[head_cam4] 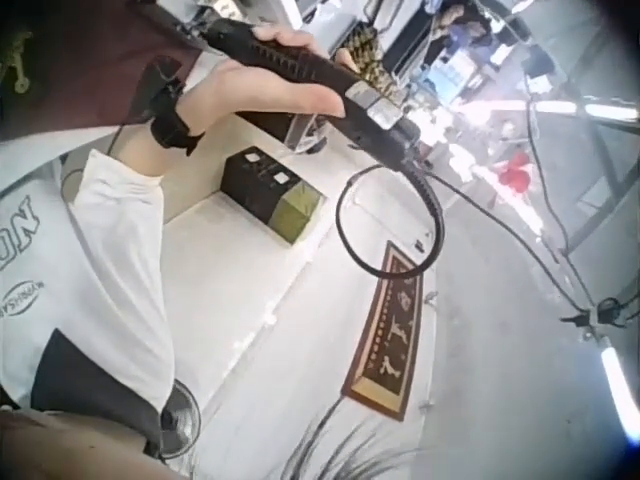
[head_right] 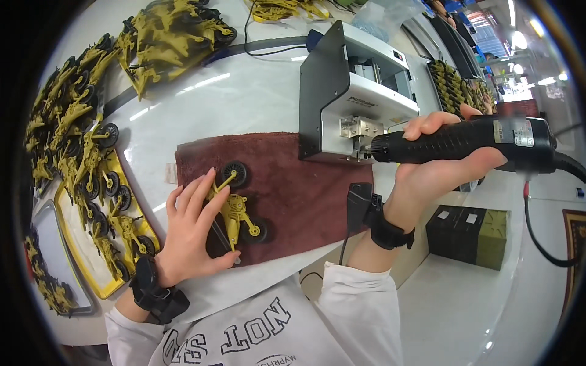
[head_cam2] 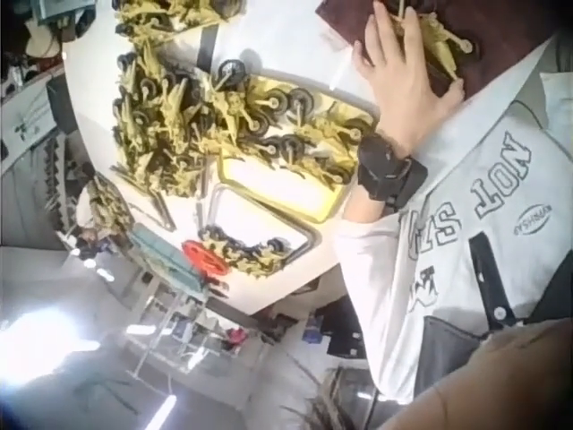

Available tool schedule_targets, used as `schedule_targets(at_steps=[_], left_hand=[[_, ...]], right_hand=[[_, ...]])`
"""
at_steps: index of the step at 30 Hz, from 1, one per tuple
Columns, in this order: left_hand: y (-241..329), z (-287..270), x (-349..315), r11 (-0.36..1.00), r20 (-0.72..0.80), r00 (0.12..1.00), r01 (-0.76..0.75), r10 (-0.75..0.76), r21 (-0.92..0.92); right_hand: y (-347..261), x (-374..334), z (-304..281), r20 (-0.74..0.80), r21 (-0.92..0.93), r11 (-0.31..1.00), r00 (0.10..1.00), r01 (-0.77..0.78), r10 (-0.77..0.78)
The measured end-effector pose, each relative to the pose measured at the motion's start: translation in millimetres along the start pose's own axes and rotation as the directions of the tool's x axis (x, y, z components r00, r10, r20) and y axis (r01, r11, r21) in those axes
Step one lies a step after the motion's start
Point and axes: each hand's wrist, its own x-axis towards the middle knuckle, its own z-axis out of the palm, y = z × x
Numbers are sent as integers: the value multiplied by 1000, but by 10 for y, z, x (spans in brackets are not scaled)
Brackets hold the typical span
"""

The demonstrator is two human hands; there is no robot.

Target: Assembling yellow toy motorcycles on a production line using an electric screwdriver.

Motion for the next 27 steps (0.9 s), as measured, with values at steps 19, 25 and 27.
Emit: schedule_targets(at_steps=[19, 25, 27], left_hand=[[-118, 12, -59, 999, 27, 1000, -10, 9, 47], [-119, 38, -55, 1000, 32, 999, -12, 12, 11], [-123, 30, -54, 1000, 36, 999, -2, 2, 6]], right_hand=[[-299, -1328, 125, 701, 462, 867, 677, -190, -225], [-240, -1432, 147, 631, 438, 868, 767, -233, -112], [-222, -1427, 166, 633, 441, 865, 766, -241, -110]])
